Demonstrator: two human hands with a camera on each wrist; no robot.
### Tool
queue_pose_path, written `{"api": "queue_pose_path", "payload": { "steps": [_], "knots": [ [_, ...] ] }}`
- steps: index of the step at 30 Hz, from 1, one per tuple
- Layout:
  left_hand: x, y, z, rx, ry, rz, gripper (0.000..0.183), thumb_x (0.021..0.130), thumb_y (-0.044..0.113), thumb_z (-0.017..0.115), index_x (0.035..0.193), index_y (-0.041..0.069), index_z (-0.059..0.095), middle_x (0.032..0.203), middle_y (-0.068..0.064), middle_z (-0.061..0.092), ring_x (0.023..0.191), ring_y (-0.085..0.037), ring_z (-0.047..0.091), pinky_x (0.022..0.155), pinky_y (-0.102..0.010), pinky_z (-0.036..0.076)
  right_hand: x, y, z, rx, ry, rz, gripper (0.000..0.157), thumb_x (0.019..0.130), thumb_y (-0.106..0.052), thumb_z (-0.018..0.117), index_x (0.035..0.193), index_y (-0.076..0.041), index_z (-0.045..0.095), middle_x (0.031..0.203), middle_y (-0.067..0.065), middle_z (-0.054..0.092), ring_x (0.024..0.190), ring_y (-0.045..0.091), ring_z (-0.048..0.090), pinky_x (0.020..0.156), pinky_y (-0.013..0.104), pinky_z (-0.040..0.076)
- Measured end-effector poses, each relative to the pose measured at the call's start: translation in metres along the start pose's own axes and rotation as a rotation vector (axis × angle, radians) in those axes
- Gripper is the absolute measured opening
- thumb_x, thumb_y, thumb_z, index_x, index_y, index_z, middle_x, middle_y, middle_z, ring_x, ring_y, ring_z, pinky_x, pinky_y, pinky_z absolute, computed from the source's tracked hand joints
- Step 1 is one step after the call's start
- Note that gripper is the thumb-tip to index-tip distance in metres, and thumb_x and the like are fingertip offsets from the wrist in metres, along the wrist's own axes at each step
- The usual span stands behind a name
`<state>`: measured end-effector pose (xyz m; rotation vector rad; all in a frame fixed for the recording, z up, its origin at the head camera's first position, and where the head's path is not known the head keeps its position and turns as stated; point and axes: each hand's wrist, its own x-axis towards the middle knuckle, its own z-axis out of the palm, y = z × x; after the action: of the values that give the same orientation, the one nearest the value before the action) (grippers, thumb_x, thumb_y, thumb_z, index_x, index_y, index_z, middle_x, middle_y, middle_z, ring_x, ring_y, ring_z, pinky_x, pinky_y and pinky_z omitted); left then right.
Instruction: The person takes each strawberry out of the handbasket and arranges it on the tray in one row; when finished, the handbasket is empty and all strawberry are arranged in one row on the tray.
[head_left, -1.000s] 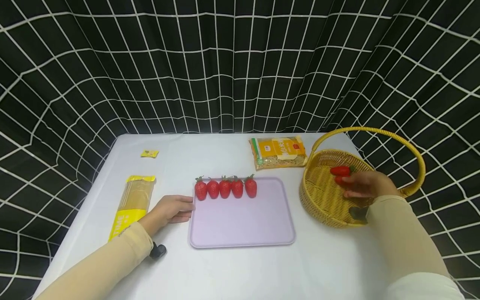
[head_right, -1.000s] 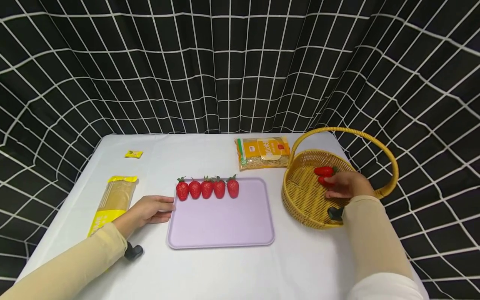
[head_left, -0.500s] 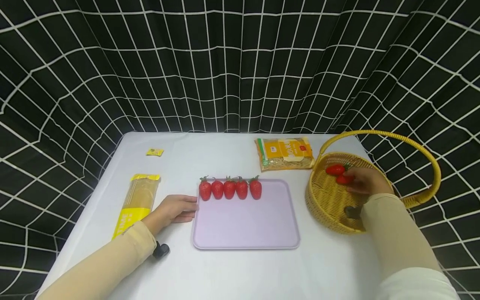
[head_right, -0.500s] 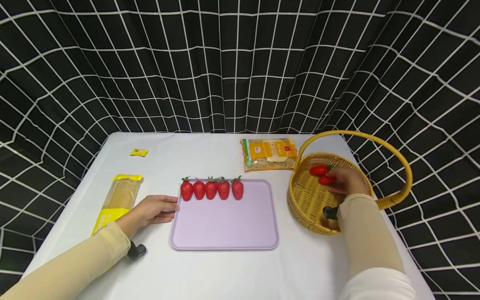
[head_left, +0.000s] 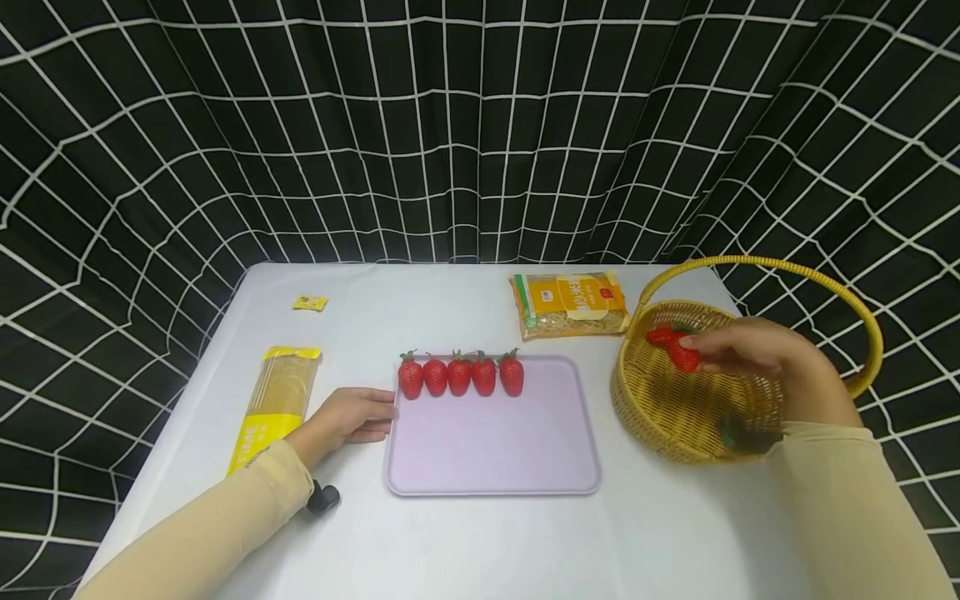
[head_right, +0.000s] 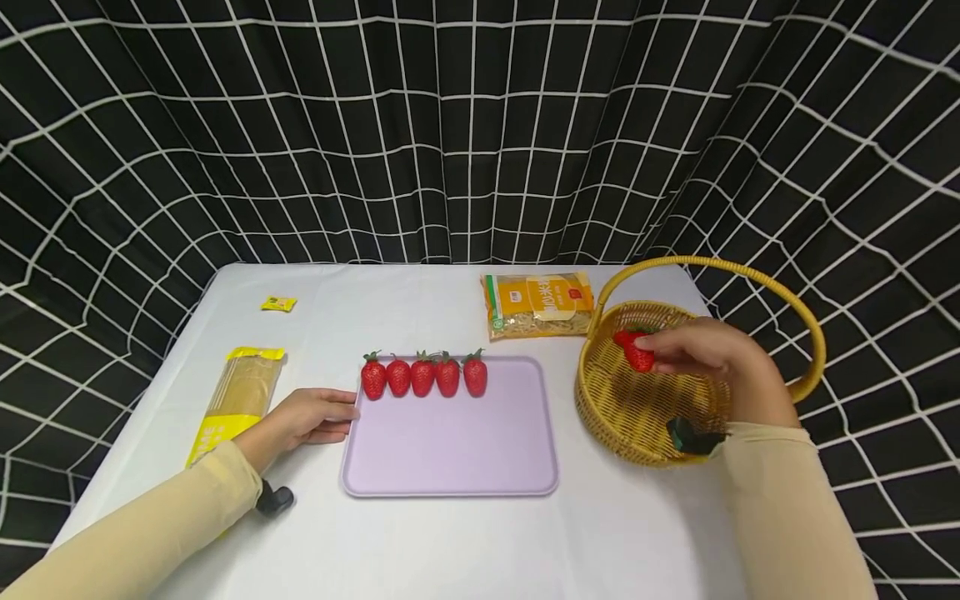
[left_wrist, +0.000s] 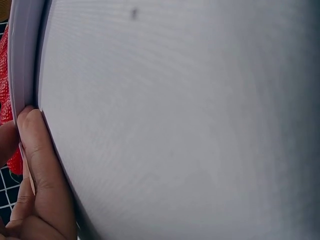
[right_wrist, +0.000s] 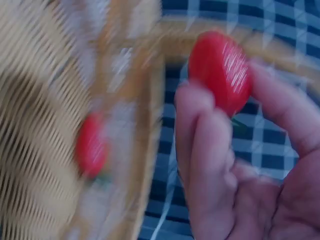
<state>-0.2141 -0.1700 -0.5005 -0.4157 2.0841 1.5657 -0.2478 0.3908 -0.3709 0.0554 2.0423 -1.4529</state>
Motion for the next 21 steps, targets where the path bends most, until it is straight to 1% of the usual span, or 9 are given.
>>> {"api": "queue_pose_path", "payload": {
  "steps": [2, 4, 7, 10, 12, 14, 16, 18, 21],
  "knots": [
    [0.000, -0.001, 0.000, -0.003, 0.001, -0.003, 0.046, 0.089, 0.013, 0.072, 0.131, 0.001, 0.059, 0.109, -0.014, 0.069, 0.085, -0.022, 0.071, 0.073, -0.032, 0.060, 0.003, -0.009, 0.028, -0.085, -0.063, -0.080, 0.019, 0.100, -0.013, 0.056, 0.101, 0.003, 0.066, 0.098, 0.009, 0.068, 0.089, 0.016, 0.066, 0.085, 0.032, 0.057],
    [-0.001, 0.000, 0.000, -0.001, 0.000, 0.000, 0.046, 0.089, 0.013, 0.072, 0.131, 0.001, 0.059, 0.109, -0.015, 0.069, 0.085, -0.022, 0.071, 0.073, -0.032, 0.060, 0.014, -0.016, 0.062, -0.169, -0.062, -0.122, 0.023, 0.097, -0.015, 0.062, 0.102, 0.007, 0.064, 0.099, 0.012, 0.066, 0.090, 0.021, 0.066, 0.086, 0.035, 0.057],
    [-0.001, 0.000, 0.000, -0.004, 0.011, -0.002, 0.045, 0.088, 0.012, 0.072, 0.131, 0.001, 0.060, 0.108, -0.014, 0.069, 0.084, -0.021, 0.071, 0.073, -0.032, 0.060, 0.044, -0.020, 0.113, -0.269, 0.023, -0.088, 0.033, 0.090, -0.025, 0.071, 0.099, 0.007, 0.065, 0.097, 0.013, 0.067, 0.088, 0.023, 0.065, 0.085, 0.036, 0.057],
    [-0.001, 0.000, 0.000, -0.004, 0.016, 0.004, 0.045, 0.088, 0.012, 0.072, 0.130, 0.001, 0.060, 0.108, -0.014, 0.069, 0.084, -0.021, 0.071, 0.072, -0.032, 0.061, 0.077, -0.019, 0.150, -0.288, 0.172, -0.009, 0.034, 0.085, -0.028, 0.076, 0.095, 0.003, 0.068, 0.093, 0.012, 0.069, 0.085, 0.024, 0.066, 0.084, 0.037, 0.057],
    [-0.001, -0.001, 0.000, -0.015, 0.016, 0.005, 0.044, 0.088, 0.012, 0.072, 0.130, 0.001, 0.060, 0.108, -0.014, 0.069, 0.084, -0.021, 0.071, 0.073, -0.033, 0.061, 0.094, -0.016, 0.164, -0.300, 0.265, 0.024, 0.031, 0.085, -0.026, 0.076, 0.093, 0.003, 0.067, 0.090, 0.012, 0.070, 0.082, 0.025, 0.067, 0.081, 0.037, 0.057],
    [0.000, -0.003, 0.001, -0.019, 0.011, 0.010, 0.045, 0.088, 0.011, 0.072, 0.130, 0.001, 0.060, 0.109, -0.014, 0.069, 0.084, -0.021, 0.071, 0.073, -0.033, 0.061, 0.107, -0.012, 0.171, -0.319, 0.317, 0.049, 0.028, 0.086, -0.024, 0.075, 0.092, 0.003, 0.067, 0.087, 0.012, 0.069, 0.078, 0.025, 0.067, 0.077, 0.036, 0.057],
    [0.000, -0.003, 0.001, -0.026, 0.012, 0.010, 0.045, 0.088, 0.011, 0.072, 0.130, 0.001, 0.060, 0.108, -0.014, 0.069, 0.084, -0.021, 0.071, 0.073, -0.034, 0.061, 0.115, -0.010, 0.175, -0.351, 0.339, 0.075, 0.027, 0.087, -0.023, 0.073, 0.093, 0.002, 0.067, 0.084, 0.011, 0.069, 0.075, 0.024, 0.066, 0.073, 0.035, 0.056],
    [0.001, -0.003, 0.002, -0.022, 0.018, 0.009, 0.045, 0.088, 0.011, 0.072, 0.130, 0.001, 0.060, 0.107, -0.013, 0.070, 0.084, -0.021, 0.071, 0.073, -0.034, 0.061, 0.121, -0.009, 0.176, -0.350, 0.334, 0.084, 0.026, 0.089, -0.022, 0.072, 0.095, 0.003, 0.067, 0.082, 0.011, 0.069, 0.073, 0.023, 0.066, 0.071, 0.033, 0.057],
    [0.000, -0.001, 0.001, -0.018, 0.024, 0.010, 0.044, 0.088, 0.010, 0.072, 0.129, 0.000, 0.061, 0.104, -0.012, 0.070, 0.083, -0.021, 0.071, 0.072, -0.033, 0.061, 0.126, -0.010, 0.177, -0.337, 0.313, 0.064, 0.026, 0.090, -0.020, 0.070, 0.097, 0.005, 0.067, 0.080, 0.012, 0.069, 0.069, 0.022, 0.068, 0.067, 0.031, 0.058]
  ]
}}
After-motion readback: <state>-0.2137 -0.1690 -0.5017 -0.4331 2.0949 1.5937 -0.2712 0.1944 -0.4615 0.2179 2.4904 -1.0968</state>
